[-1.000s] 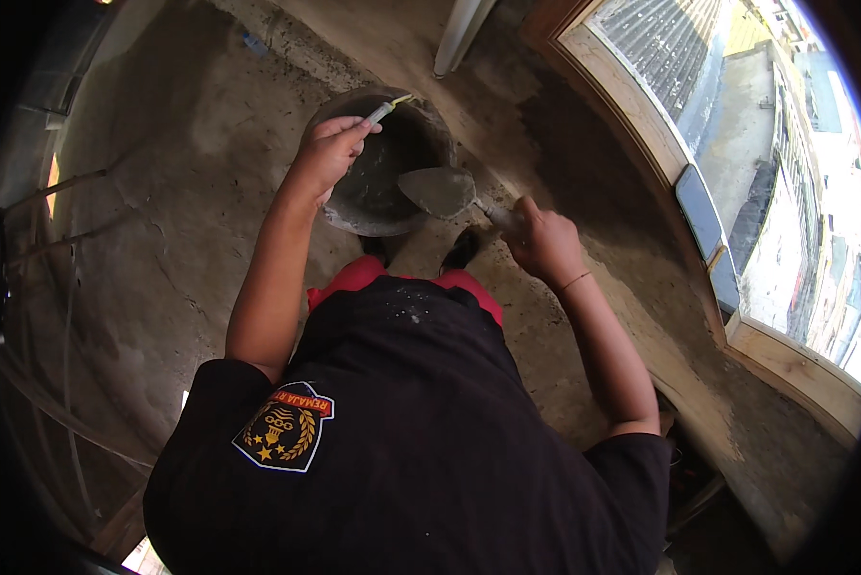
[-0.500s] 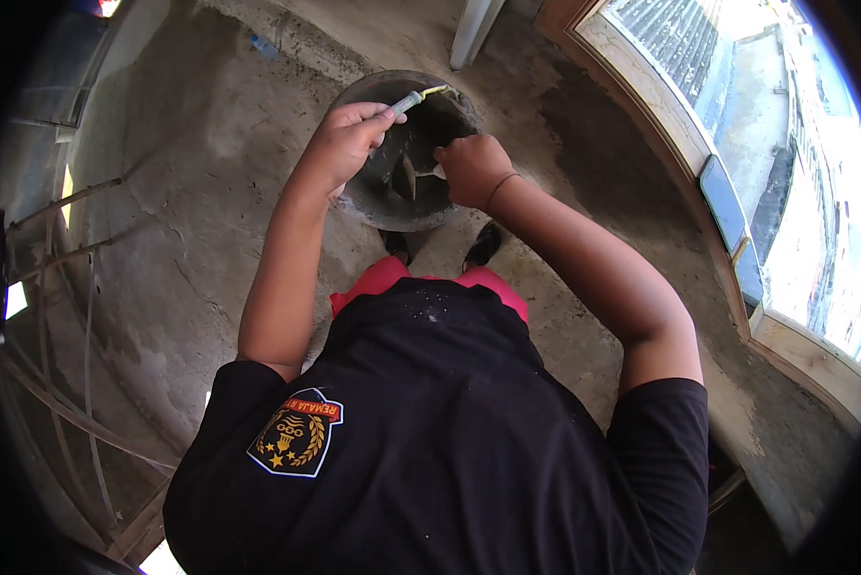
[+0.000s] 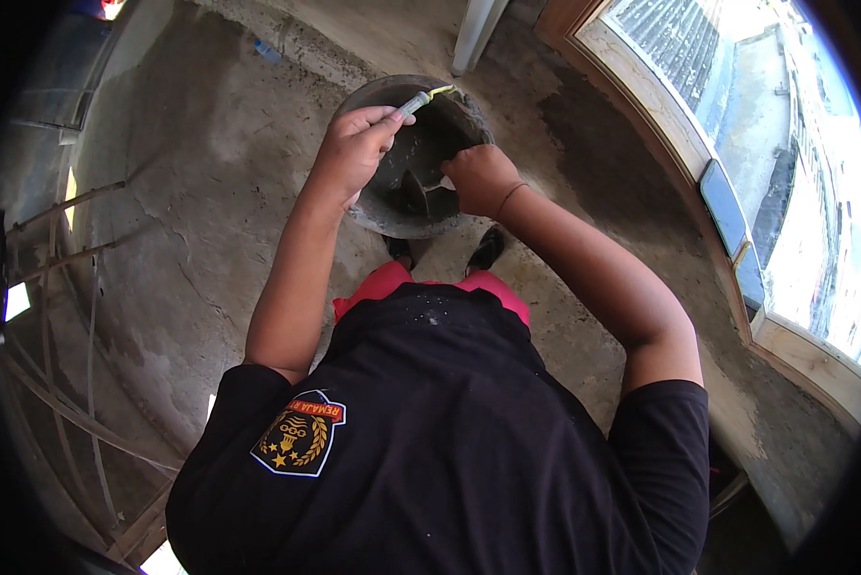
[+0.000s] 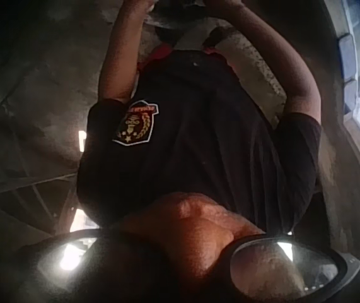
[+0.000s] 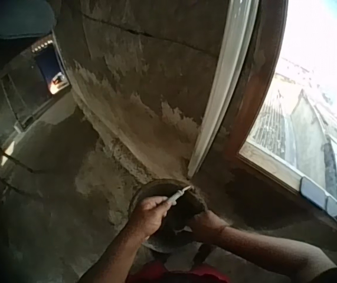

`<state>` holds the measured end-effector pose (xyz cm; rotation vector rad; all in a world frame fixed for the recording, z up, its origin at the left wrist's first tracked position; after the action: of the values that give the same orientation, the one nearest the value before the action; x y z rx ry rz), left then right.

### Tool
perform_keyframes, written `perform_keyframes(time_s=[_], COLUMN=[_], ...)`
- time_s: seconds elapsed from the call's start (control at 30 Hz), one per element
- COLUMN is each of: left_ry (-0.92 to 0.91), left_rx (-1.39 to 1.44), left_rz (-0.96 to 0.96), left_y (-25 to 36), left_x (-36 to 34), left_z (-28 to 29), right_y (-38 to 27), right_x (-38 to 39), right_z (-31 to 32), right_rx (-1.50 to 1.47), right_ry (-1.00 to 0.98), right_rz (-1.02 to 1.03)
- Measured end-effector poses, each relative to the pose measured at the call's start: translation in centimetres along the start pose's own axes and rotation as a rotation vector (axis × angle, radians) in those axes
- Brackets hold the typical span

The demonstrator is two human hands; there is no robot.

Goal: The person scoops mortar from a bucket using a trowel and applies it onto the wall.

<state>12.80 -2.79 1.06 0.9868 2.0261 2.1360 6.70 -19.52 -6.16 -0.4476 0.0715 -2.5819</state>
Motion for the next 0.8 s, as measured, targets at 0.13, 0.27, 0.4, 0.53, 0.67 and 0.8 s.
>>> perform_keyframes(time_s=[0.13,0.27,0.4,0.53,0.67,0.8], left_ry=[0.011,-0.026,-0.035,-0.044,-0.01,0.035], left_rx=[-0.004,-0.036,-0.117,-0.083,0.019,0.063], left_rz=[-0.005,0.007,0.003,0.027,0.067,0.074], left_y=[0.0,0.5,0.1,-0.8,-0.9,-1.1], left_x=[0.1,0.5,0.7,0.9,1.1,0.8], left_z=[-0.1,-0.3,0.3,0.9,0.8,0.6], right_y=[0.5,0.9,1.7,1.9,1.8,1.0], right_x=[0.6,0.8,2.6,6.0,10.9,15.3], right_z=[-0.1,0.1,0.8,1.0,0.2,-3.2], right_rx=[-0.029,-0.056,-0.118,-0.335,-0.473,-0.548], right_ry=[0.044,0.11,0.178,0.271,0.36,0.513], right_rz=[0.044,0.089,0.054,-0.105,-0.319,-0.445])
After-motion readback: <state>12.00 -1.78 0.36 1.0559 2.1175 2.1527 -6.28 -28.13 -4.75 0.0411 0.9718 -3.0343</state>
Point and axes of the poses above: each hand's wrist, its own x-axis away from the middle knuckle, its own z-axis out of the back of the hand, y = z × x, the point moved 1 cm from there along -x, towards the middle knuckle, and after that the axes turned 7 degrees about z, right-handed, at the moved point
